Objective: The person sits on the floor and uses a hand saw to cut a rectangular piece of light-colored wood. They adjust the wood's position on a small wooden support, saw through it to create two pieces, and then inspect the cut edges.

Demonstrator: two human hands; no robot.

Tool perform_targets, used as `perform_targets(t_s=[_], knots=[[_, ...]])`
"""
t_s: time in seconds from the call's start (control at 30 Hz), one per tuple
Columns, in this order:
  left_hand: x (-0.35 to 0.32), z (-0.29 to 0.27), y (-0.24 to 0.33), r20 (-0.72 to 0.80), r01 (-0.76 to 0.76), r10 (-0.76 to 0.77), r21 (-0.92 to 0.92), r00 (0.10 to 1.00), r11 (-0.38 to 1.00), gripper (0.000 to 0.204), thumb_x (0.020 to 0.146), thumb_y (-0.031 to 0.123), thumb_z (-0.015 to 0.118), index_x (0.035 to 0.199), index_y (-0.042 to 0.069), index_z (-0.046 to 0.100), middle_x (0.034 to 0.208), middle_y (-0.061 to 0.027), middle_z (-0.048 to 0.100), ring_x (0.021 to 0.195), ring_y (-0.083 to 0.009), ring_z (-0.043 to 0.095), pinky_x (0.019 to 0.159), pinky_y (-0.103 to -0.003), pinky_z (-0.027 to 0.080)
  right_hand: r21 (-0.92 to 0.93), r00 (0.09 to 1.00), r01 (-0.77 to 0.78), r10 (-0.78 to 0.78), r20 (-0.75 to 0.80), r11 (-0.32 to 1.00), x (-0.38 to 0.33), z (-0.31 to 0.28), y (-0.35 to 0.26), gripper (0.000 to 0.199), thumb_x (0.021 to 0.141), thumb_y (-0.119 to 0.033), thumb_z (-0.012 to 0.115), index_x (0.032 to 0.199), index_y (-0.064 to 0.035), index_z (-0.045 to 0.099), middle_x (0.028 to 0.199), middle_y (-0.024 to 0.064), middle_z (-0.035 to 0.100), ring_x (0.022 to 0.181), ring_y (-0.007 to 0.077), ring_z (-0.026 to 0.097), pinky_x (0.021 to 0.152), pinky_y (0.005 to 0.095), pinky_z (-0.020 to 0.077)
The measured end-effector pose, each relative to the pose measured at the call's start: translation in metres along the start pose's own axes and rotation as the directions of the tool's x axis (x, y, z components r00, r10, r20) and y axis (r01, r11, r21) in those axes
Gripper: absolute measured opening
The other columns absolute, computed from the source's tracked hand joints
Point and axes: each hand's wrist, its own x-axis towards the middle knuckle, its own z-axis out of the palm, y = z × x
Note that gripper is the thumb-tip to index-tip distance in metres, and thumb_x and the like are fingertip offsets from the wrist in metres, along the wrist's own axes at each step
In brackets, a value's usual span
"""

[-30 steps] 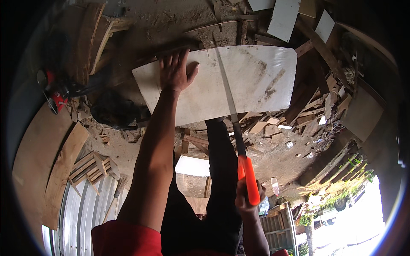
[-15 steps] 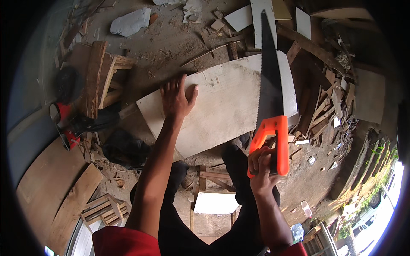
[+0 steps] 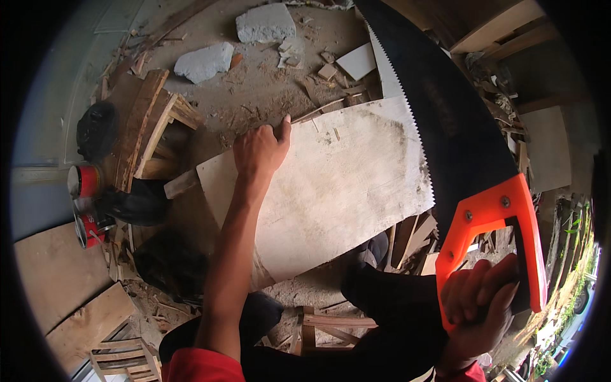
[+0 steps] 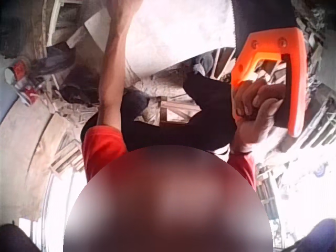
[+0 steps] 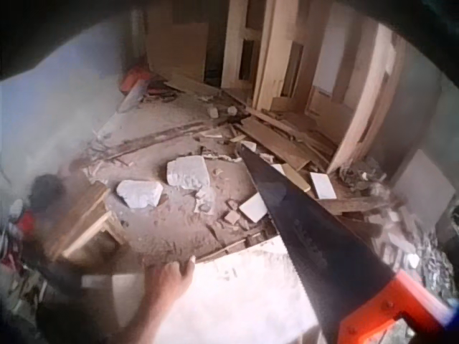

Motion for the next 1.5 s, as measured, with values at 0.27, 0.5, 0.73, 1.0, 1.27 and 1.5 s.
perform_targets(t_s=[0.27, 0.5, 0.73, 1.0, 1.27, 1.5], knots=[[0.0, -0.012, 0.0, 0.073, 0.048, -0.05, 0.021, 0.996, 0.999, 0.068, 0.094, 0.056, 0.036, 0.082, 0.0, 0.072, 0.089, -0.0232, 0.069, 0.088, -0.0386, 0.068, 0.083, -0.046, 0.051, -0.02, 1.0, 0.013, -0.013, -0.004, 1.0, -0.052, -0.021, -0.014, 0.029, 0.096, -0.029, 0.056, 0.089, -0.0013, 0.05, 0.058, 0.0028, 0.046, 0.045, 0.009, 0.04, 0.042, 0.0233, 0.0302], [-0.021, -0.007, 0.02, 0.03, -0.024, 0.022, 0.048, 0.999, 0.999, 0.069, 0.092, 0.058, 0.038, 0.087, -0.001, 0.073, 0.095, -0.0248, 0.068, 0.095, -0.0383, 0.066, 0.087, -0.045, 0.05, -0.015, 0.989, 0.103, -0.104, -0.105, 0.995, -0.093, -0.037, -0.024, 0.025, 0.093, -0.006, 0.057, 0.115, 0.0043, 0.053, 0.069, -0.0012, 0.054, 0.056, 0.0047, 0.048, 0.05, 0.0204, 0.0365], [-0.093, -0.027, 0.042, -0.173, -0.134, 0.149, 0.095, 0.974, 0.986, 0.071, 0.093, 0.059, 0.037, 0.078, -0.002, 0.072, 0.083, -0.0249, 0.068, 0.083, -0.0393, 0.068, 0.079, -0.046, 0.052, -0.082, 0.969, 0.21, -0.218, -0.114, 0.974, -0.148, -0.051, -0.014, 0.015, 0.091, -0.012, 0.064, 0.082, -0.0008, 0.058, 0.061, -0.0044, 0.05, 0.056, 0.0028, 0.044, 0.05, 0.0235, 0.0355], [-0.193, -0.041, 0.051, -0.348, -0.162, 0.192, 0.114, 0.918, 0.98, 0.062, 0.093, 0.054, 0.042, 0.07, 0.004, 0.069, 0.072, -0.0199, 0.068, 0.072, -0.0368, 0.067, 0.073, -0.046, 0.05, 0.041, 0.926, 0.343, -0.331, -0.184, 0.938, -0.228, -0.046, 0.079, 0.02, 0.098, -0.014, 0.054, 0.083, -0.0012, 0.052, 0.057, -0.0015, 0.045, 0.046, 0.0059, 0.041, 0.043, 0.0227, 0.0332], [-0.234, -0.025, 0.04, -0.682, -0.277, 0.35, 0.219, 0.643, 0.936, 0.049, 0.089, 0.045, 0.051, 0.065, 0.006, 0.068, 0.07, -0.0151, 0.069, 0.07, -0.0306, 0.067, 0.08, -0.04, 0.049, 0.204, 0.961, 0.196, -0.146, -0.234, 0.959, -0.299, -0.05, 0.102, 0.018, 0.093, -0.007, 0.059, 0.076, -0.0014, 0.054, 0.06, -0.0058, 0.046, 0.055, 0.0017, 0.04, 0.048, 0.0216, 0.0309], [-0.236, -0.026, 0.044, -0.649, -0.239, 0.33, 0.227, 0.686, 0.944, 0.048, 0.089, 0.045, 0.052, 0.067, 0.006, 0.07, 0.07, -0.0136, 0.069, 0.07, -0.0298, 0.068, 0.082, -0.04, 0.049, 0.037, 0.957, 0.226, -0.215, -0.197, 0.973, -0.308, -0.064, 0.11, 0.015, 0.091, -0.007, 0.062, 0.079, -0.0001, 0.056, 0.06, -0.005, 0.046, 0.056, 0.0018, 0.041, 0.049, 0.022, 0.0331]])
